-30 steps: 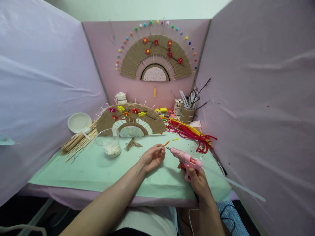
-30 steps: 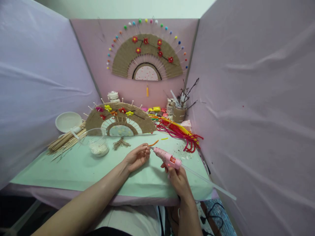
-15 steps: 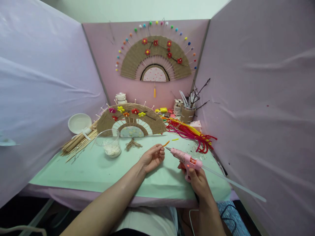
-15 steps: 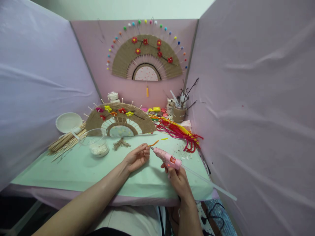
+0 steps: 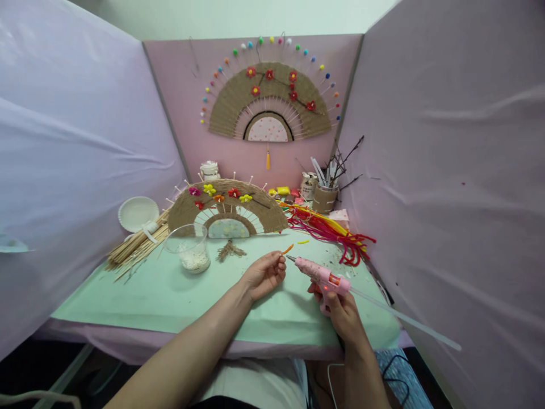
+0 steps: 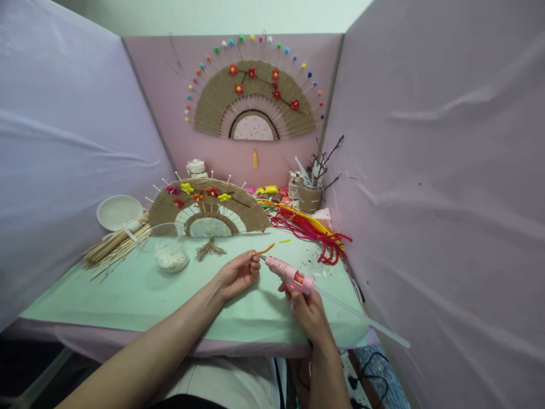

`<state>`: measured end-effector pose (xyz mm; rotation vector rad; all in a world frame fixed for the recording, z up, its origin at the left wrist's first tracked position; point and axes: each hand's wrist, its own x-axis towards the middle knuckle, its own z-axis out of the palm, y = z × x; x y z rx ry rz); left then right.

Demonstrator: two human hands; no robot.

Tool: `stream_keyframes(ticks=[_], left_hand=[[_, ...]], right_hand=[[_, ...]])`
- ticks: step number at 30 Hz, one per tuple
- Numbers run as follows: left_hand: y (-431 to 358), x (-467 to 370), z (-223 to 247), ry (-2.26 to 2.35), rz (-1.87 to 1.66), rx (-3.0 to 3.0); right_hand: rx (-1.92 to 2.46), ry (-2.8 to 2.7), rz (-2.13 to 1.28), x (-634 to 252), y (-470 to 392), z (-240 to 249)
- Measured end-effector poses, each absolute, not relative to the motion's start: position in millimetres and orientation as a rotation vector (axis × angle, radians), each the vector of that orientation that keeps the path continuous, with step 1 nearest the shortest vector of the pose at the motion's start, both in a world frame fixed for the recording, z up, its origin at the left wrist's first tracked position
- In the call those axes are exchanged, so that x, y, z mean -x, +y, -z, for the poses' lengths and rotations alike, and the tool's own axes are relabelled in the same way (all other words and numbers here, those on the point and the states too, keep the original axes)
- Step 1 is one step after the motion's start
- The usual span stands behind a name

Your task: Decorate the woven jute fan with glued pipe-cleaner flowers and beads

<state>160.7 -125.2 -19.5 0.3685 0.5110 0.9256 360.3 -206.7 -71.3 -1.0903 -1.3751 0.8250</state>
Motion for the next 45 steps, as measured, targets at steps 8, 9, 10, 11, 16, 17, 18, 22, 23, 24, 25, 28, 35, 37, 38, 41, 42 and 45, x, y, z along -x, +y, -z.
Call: stream_keyframes(ticks=[8, 9, 10, 11, 16, 17, 18, 22, 23, 24, 25, 28, 35, 37, 38, 41, 42, 45], left_hand=[[-127.3, -163.6, 17.7, 0.582, -0.933, -0.441], [-127.7, -163.9, 17.7, 0.594, -0.938, -0.451], [-128.1, -164.2, 17.6, 0.604, -0.943, -0.458], [-128.5, -164.5, 17.6, 0.613, -0.947, -0.465], [-129.1, -166.0, 18.0, 0.642, -0.973, -0.499], [-128.9, -166.2, 18.3, 0.64, -0.977, -0.503], [-128.6, -166.4, 18.5, 0.634, -0.983, -0.505], [-128.3, -166.5, 18.6, 0.626, -0.985, -0.509], [-128.5, -166.5, 18.3, 0.63, -0.983, -0.509], [-128.7, -166.6, 18.0, 0.635, -0.981, -0.511], [-129.0, -166.7, 17.6, 0.64, -0.978, -0.512], [-129.7, -167.2, 17.2, 0.654, -0.982, -0.516], [-129.9, -167.9, 17.9, 0.642, -0.992, -0.543], [-129.9, -167.8, 18.2, 0.645, -0.989, -0.55], [-129.9, -167.7, 18.3, 0.644, -0.988, -0.554], [-129.9, -167.5, 18.7, 0.64, -0.988, -0.561], [-130.0, -167.4, 18.7, 0.639, -0.989, -0.561], [-130.0, -167.4, 18.7, 0.64, -0.991, -0.564]], right_hand=[[1.077, -1.375, -0.871, -360.6, -205.2, 77.6], [1.082, -1.373, -0.881, -360.1, -205.3, 77.2], [1.088, -1.372, -0.888, -359.6, -205.6, 76.3], [1.094, -1.373, -0.895, -359.0, -205.8, 75.1], [1.122, -1.379, -0.896, -356.9, -206.0, 69.5], [1.129, -1.378, -0.89, -356.8, -205.9, 69.2], [1.134, -1.376, -0.883, -356.7, -205.7, 69.0], [1.137, -1.362, -0.895, -357.0, -205.7, 70.1], [1.137, -1.355, -0.904, -357.1, -205.9, 70.4], [1.138, -1.35, -0.913, -357.2, -206.2, 70.7], [1.139, -1.347, -0.921, -357.2, -206.5, 70.9], [1.144, -1.352, -0.928, -356.6, -207.2, 70.1], [1.165, -1.352, -0.882, -353.9, -207.6, 63.1], [1.163, -1.365, -0.866, -353.9, -207.8, 62.9], [1.164, -1.369, -0.862, -354.0, -207.8, 63.3], [1.17, -1.368, -0.866, -354.4, -207.5, 64.7], [1.172, -1.367, -0.871, -354.6, -207.3, 64.9], [1.176, -1.37, -0.87, -354.9, -207.1, 64.4]])
